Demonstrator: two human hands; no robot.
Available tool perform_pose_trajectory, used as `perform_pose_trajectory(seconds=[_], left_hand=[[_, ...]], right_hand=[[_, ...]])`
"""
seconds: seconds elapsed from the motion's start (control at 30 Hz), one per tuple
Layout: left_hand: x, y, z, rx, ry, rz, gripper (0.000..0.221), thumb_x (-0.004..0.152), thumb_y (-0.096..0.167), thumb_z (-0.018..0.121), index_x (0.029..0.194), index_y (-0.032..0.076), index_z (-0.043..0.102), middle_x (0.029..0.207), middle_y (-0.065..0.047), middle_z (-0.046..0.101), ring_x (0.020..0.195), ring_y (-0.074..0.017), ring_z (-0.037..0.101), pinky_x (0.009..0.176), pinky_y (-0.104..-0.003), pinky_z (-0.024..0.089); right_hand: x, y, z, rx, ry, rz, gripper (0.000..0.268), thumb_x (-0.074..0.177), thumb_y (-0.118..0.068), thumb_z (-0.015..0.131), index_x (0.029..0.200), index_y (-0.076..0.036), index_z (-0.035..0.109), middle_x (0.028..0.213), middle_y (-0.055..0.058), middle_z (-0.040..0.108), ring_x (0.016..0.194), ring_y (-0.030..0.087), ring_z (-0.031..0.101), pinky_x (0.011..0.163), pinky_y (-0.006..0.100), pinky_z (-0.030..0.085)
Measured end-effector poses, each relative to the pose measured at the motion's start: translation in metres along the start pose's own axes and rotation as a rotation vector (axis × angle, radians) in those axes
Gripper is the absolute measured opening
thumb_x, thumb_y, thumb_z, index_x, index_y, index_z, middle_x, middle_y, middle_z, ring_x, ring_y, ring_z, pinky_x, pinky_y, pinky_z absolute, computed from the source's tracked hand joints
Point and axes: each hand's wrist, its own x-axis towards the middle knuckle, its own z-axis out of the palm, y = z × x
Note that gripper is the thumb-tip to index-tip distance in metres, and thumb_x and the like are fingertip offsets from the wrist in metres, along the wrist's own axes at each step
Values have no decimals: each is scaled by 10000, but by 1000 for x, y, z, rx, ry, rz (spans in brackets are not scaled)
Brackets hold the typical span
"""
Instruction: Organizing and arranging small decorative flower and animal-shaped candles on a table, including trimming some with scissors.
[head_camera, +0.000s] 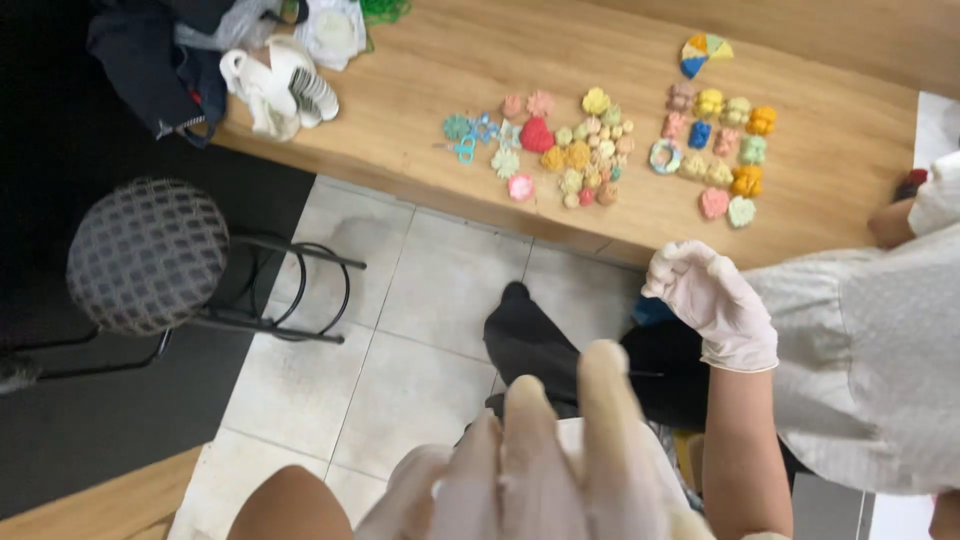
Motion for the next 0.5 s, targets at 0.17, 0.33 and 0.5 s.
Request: perform_pose_trajectory(seconds=[0.17,0.33,0.5], left_hand=[[82,-107,88,87,70,186,425,1049,381,633,1352,88,691,1047,-63,630,911,-194,660,698,-354,567],[126,-197,171,-243,-233,-155,705,907,341,720,1481,3,490,1210,-237,650,960,-351,676,774,-433,573],[184,-206,210,-58,-150,-254,680,842,304,767,1427,67,515,1316,-278,619,1096,-421,666,865,-475,562]], right_hand=[[85,-16,-50,181,181,14,506,1111,-378,582,1382,49,616,1224,178,638,1073,273,592,970,426,474],[161,-26,-100,42,376,42,489,1111,-387,560,1392,10,604,1272,131,654,1015,216,594,967,402,484],[192,-52,-97,120,501,-60,513,1103,-424,538,1412,-19,604,1296,149,678,1074,236,631,970,369,496]])
